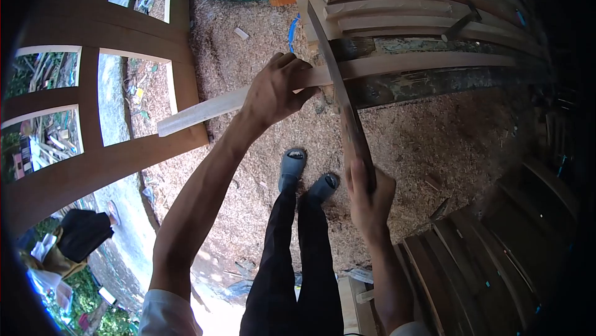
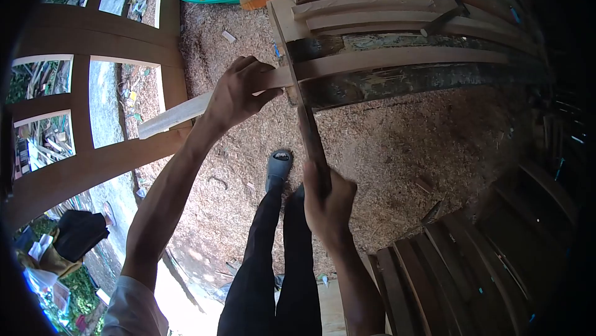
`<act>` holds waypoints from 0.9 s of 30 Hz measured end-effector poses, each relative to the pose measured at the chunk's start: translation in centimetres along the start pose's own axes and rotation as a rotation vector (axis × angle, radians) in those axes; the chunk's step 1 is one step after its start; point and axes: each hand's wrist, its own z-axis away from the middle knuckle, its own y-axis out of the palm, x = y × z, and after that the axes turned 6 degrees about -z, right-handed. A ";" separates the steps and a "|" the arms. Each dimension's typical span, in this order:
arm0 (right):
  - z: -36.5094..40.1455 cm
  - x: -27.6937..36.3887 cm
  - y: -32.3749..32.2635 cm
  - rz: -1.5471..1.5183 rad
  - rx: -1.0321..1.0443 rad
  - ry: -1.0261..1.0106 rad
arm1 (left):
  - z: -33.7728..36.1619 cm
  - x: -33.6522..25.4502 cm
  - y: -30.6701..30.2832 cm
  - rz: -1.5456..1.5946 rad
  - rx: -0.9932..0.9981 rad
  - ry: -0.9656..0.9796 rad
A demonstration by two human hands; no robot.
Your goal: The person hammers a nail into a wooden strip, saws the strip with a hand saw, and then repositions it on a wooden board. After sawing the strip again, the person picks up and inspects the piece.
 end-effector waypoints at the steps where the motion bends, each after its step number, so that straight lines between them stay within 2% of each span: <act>1: 2.9 -1.2 -1.2 0.025 0.006 0.037 | 0.2 -0.2 -0.1 -0.032 -0.052 0.025; 2: 5.5 -1.7 -2.1 0.072 0.007 -0.012 | 0.3 -0.3 -0.3 -0.067 -0.106 0.050; 5: 8.6 -2.5 -2.9 0.059 -0.025 0.028 | 0.5 -0.5 0.1 -0.061 -0.123 0.015; 8: 3.6 -2.5 -0.3 0.081 -0.030 -0.053 | 0.6 -0.5 0.3 -0.043 -0.134 0.027; 10: -1.7 0.0 1.7 0.049 -0.028 -0.094 | 0.6 -0.2 0.4 -0.045 -0.130 0.019; 13: -1.7 0.2 0.3 0.083 -0.010 -0.129 | 0.6 0.1 0.4 -0.029 -0.138 0.082; 15: 4.0 -1.5 -1.8 0.066 0.010 -0.006 | 0.6 -0.1 0.4 -0.017 -0.132 0.062; 17: 9.2 -3.3 -3.5 0.047 -0.032 -0.025 | 0.5 -0.2 0.0 -0.002 -0.114 0.049; 18: 9.7 -2.8 -3.5 0.137 -0.026 -0.037 | 0.4 -0.1 0.0 -0.005 -0.123 0.039; 20: 8.8 -3.2 -2.4 0.029 -0.039 0.014 | 0.5 -0.2 0.1 -0.010 -0.126 0.052; 22: 2.9 -2.9 -0.1 0.089 -0.039 -0.070 | 0.7 -0.2 0.2 -0.011 -0.115 0.050; 24: -3.4 0.1 2.3 0.071 -0.017 -0.178 | 0.5 0.0 0.2 0.017 -0.116 0.062; 27: -1.6 -0.6 0.9 0.052 -0.019 -0.103 | 0.6 0.1 0.1 0.021 -0.107 0.050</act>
